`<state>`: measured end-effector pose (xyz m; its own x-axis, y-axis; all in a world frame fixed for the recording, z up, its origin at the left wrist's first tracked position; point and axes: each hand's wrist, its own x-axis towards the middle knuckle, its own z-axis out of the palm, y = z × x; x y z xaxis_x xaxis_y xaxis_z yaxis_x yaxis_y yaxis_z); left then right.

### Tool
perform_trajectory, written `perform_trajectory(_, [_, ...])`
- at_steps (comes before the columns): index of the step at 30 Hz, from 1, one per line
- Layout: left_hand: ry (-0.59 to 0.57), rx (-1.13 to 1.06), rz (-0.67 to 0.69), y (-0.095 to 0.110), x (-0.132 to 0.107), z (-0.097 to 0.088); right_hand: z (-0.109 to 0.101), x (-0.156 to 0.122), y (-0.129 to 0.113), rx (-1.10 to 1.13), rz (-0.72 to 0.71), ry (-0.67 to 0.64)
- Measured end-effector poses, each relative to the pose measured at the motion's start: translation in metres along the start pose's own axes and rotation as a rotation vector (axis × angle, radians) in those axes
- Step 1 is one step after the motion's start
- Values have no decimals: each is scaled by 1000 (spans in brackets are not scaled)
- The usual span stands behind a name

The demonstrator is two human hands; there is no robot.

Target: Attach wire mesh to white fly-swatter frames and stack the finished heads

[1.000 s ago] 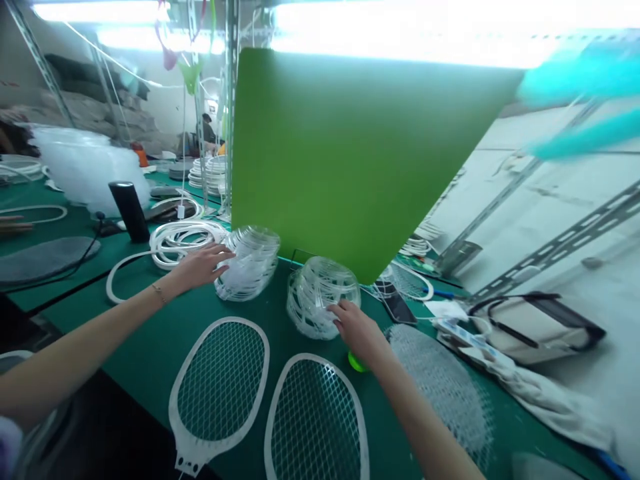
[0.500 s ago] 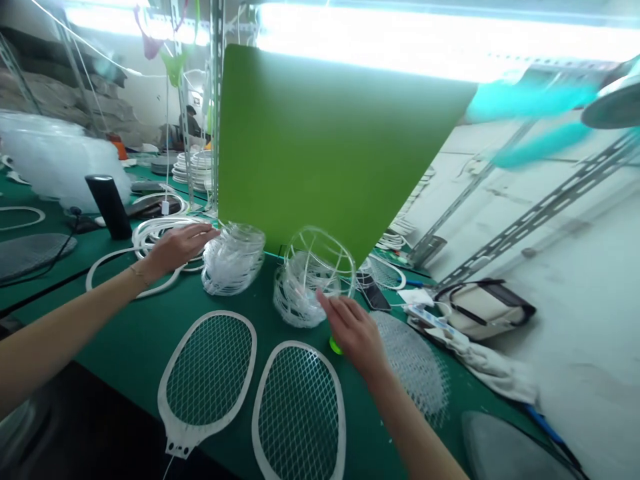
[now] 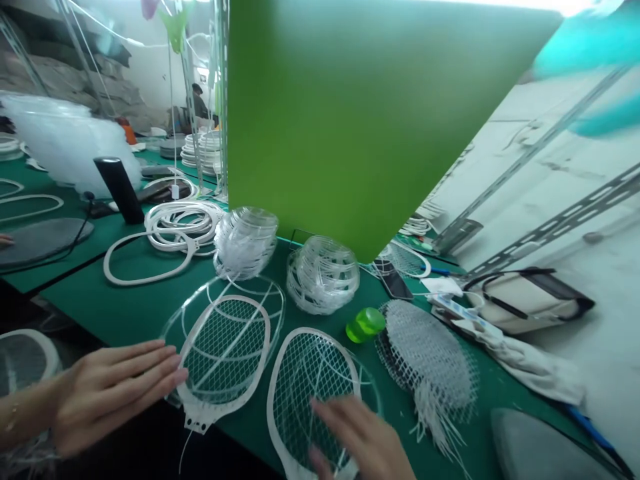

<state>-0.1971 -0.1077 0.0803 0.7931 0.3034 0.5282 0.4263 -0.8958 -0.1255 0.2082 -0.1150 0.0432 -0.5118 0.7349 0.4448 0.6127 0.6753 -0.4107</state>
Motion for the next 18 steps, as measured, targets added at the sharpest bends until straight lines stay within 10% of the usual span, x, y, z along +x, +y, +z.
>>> perform_trajectory(5, [24, -52, 73, 13, -16, 33, 68, 120, 11, 710, 876, -27])
perform_trajectory(13, [-136, -117, -260, -28, 15, 45, 147, 169, 46, 746, 891, -120])
perform_trajectory(18, [-393, -83, -501, -79, 36, 101, 160, 171, 46, 498, 812, -125])
